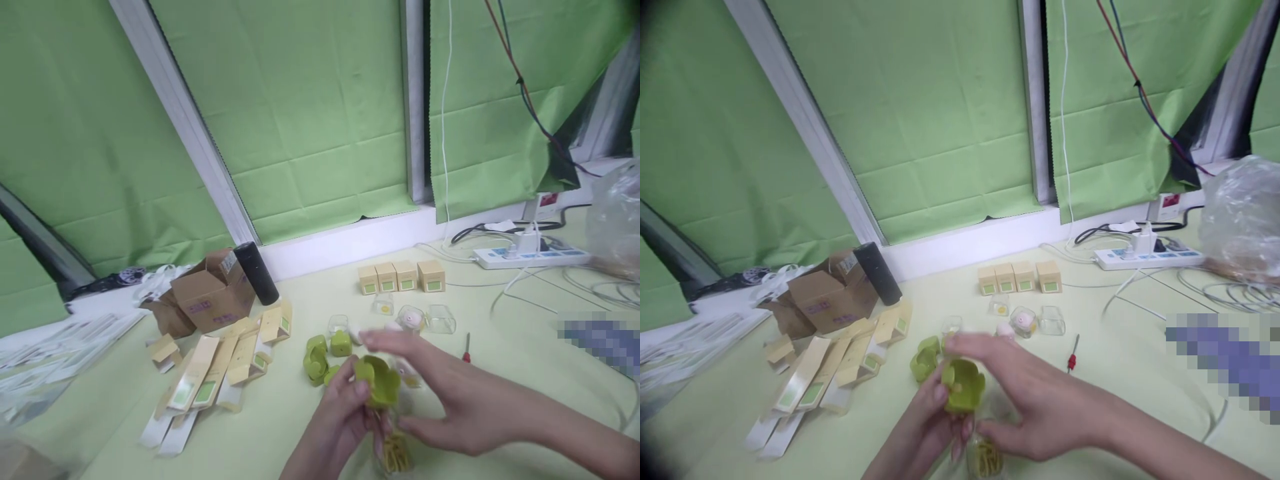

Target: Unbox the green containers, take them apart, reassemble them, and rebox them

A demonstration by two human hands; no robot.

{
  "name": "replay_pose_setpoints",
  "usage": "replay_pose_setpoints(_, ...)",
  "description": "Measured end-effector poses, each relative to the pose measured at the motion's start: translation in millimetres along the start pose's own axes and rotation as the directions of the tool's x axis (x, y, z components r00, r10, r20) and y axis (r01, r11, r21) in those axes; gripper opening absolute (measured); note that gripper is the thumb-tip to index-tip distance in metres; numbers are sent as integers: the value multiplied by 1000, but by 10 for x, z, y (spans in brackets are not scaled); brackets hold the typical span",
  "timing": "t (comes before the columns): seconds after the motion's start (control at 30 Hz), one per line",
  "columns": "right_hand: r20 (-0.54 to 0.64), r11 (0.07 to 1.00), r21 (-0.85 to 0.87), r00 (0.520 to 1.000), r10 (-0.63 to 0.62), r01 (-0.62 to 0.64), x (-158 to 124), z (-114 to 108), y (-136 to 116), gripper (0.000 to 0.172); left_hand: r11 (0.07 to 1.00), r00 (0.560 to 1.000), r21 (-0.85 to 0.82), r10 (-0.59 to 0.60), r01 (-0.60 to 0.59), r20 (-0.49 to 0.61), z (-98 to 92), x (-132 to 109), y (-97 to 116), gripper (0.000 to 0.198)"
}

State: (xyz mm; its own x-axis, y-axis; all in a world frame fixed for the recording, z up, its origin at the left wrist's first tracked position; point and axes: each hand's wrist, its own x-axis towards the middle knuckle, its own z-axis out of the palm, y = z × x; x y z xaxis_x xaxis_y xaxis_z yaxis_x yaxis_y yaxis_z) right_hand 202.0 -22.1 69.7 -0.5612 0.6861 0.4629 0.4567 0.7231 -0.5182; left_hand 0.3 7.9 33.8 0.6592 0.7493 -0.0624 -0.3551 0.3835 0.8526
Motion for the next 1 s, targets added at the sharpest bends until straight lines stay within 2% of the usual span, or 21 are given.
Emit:
replay_pose_setpoints(0.07,14,996,-41,997,75,-74,-1,1,106,74,994,991,-50,95,-100,-90,-26,33,1,32)
replay_pose_setpoints(0.2,132,971,-233,987,91,-58,-80,275,376,47,963,968,-159,194,-219,-160,-66,66,-11,22)
replay_pose_setpoints(0.3,109,943,-327,989,99,-58,-125,497,496,31,956,971,-190,200,-222,-129,-76,68,-51,24)
replay_pose_setpoints(0.37,82,948,-304,989,127,-96,-126,501,520,24,961,977,-188,186,-204,-105,-86,72,-81,28)
replay_pose_setpoints(0.47,-66,963,-147,974,216,-224,-109,304,512,30,984,991,-126,117,-125,-67,-90,72,-105,37)
replay_pose_setpoints(0.53,-219,960,-22,939,267,-278,-102,161,484,39,997,998,-60,51,-54,-48,-73,65,-110,39)
replay_pose_setpoints(0.63,-381,963,110,884,270,-246,-113,97,387,41,1000,999,-14,-24,24,-32,-30,57,-125,36)
replay_pose_setpoints(0.77,-343,971,170,913,220,-170,-149,237,216,32,998,998,21,-64,64,9,-1,70,-174,34)
replay_pose_setpoints(1.0,-378,996,-9,922,81,-91,-165,350,195,37,989,994,99,-108,108,-8,28,81,-165,43)
